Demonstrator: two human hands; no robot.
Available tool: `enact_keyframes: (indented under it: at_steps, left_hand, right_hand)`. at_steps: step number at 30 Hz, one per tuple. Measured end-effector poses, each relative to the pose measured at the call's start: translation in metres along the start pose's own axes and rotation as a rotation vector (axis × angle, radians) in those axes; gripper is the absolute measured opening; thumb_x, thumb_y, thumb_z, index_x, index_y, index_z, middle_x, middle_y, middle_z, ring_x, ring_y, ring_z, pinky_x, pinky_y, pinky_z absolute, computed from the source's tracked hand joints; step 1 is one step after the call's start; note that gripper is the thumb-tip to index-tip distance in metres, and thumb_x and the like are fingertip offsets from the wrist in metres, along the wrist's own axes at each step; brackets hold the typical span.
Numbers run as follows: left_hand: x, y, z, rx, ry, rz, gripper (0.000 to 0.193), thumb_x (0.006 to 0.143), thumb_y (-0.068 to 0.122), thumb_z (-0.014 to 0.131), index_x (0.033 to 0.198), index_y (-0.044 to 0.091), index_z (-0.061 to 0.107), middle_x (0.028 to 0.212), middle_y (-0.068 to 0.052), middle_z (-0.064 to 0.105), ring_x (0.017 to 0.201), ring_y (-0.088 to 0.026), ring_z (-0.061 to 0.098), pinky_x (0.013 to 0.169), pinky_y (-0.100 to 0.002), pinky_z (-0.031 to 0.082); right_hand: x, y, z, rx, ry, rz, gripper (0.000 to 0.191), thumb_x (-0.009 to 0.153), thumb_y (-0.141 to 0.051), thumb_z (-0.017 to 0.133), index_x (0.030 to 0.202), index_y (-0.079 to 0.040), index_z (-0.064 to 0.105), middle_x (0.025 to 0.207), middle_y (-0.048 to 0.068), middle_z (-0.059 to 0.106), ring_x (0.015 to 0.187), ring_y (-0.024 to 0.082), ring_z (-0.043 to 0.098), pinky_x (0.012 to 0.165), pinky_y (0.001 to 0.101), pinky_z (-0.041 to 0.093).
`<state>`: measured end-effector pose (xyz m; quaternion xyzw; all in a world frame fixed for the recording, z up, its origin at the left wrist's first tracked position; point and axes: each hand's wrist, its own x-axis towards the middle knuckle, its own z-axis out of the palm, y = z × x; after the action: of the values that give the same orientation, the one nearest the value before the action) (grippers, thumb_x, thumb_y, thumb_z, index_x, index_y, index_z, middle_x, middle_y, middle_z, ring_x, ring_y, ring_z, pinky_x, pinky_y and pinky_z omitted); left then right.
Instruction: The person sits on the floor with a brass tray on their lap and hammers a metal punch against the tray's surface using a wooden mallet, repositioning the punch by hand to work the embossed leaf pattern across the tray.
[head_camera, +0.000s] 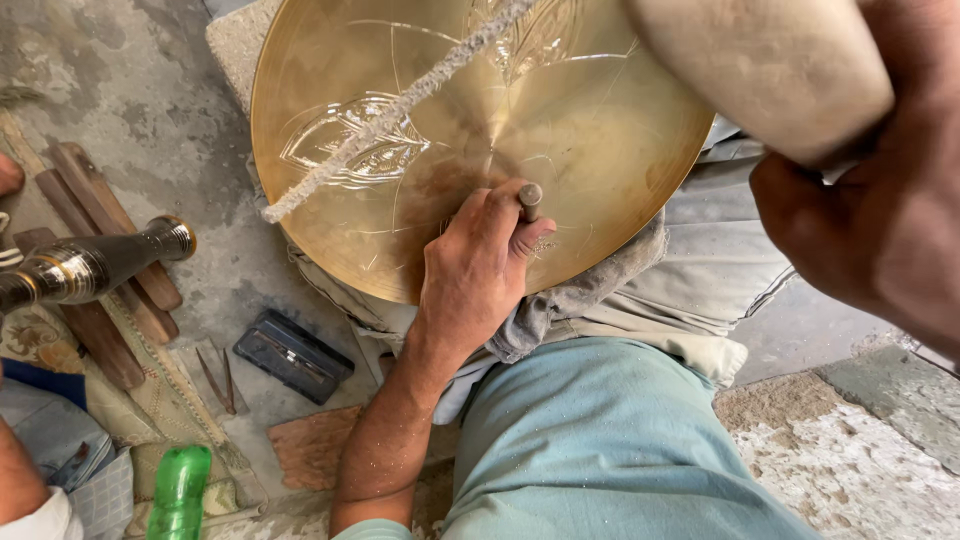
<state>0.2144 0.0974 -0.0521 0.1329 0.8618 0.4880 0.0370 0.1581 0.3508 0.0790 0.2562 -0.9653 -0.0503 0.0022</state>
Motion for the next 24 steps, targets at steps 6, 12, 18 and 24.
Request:
enact_keyframes:
  at_steps: [6, 12, 18, 24]
  left_hand:
    - [0.001, 0.001, -0.001, 0.011, -0.023, 0.0, 0.03, 0.107, 0.028, 0.065, 0.128, 0.009, 0.055, 0.102, -0.009, 0.064, 0.087, -0.025, 0.071, 0.069, -0.039, 0.058]
    - [0.002, 0.0, -0.003, 0.024, -0.021, 0.036, 0.028, 0.108, 0.027, 0.065, 0.127, 0.009, 0.054, 0.106, -0.009, 0.063, 0.088, -0.027, 0.07, 0.069, -0.038, 0.058]
    - [0.004, 0.001, -0.006, 0.089, -0.023, 0.053, 0.022, 0.106, 0.024, 0.068, 0.118, 0.009, 0.057, 0.101, -0.008, 0.062, 0.087, -0.029, 0.069, 0.068, -0.041, 0.056]
    - [0.008, 0.003, -0.004, 0.1, -0.006, 0.112, 0.023, 0.107, 0.024, 0.068, 0.119, 0.01, 0.056, 0.104, -0.008, 0.061, 0.092, -0.031, 0.069, 0.075, -0.043, 0.057]
  right_hand:
    - [-0.008, 0.006, 0.014, 0.028, 0.012, -0.012, 0.05, 0.068, 0.009, 0.076, 0.116, -0.003, 0.067, 0.098, 0.015, 0.07, 0.091, 0.031, 0.07, 0.077, 0.0383, 0.059]
    - [0.016, -0.006, 0.006, 0.639, -0.021, 0.288, 0.05, 0.077, 0.009, 0.066, 0.126, 0.001, 0.06, 0.102, 0.012, 0.064, 0.091, 0.025, 0.066, 0.075, 0.0357, 0.056]
    - [0.003, 0.007, 0.015, 0.262, 0.006, 0.089, 0.038, 0.077, 0.013, 0.072, 0.113, 0.002, 0.068, 0.095, 0.014, 0.067, 0.083, 0.028, 0.068, 0.073, 0.0384, 0.056]
    - [0.001, 0.005, 0.013, 0.313, 0.019, 0.099, 0.046, 0.071, 0.004, 0.076, 0.115, -0.002, 0.065, 0.094, 0.011, 0.068, 0.085, 0.028, 0.07, 0.073, 0.0422, 0.057]
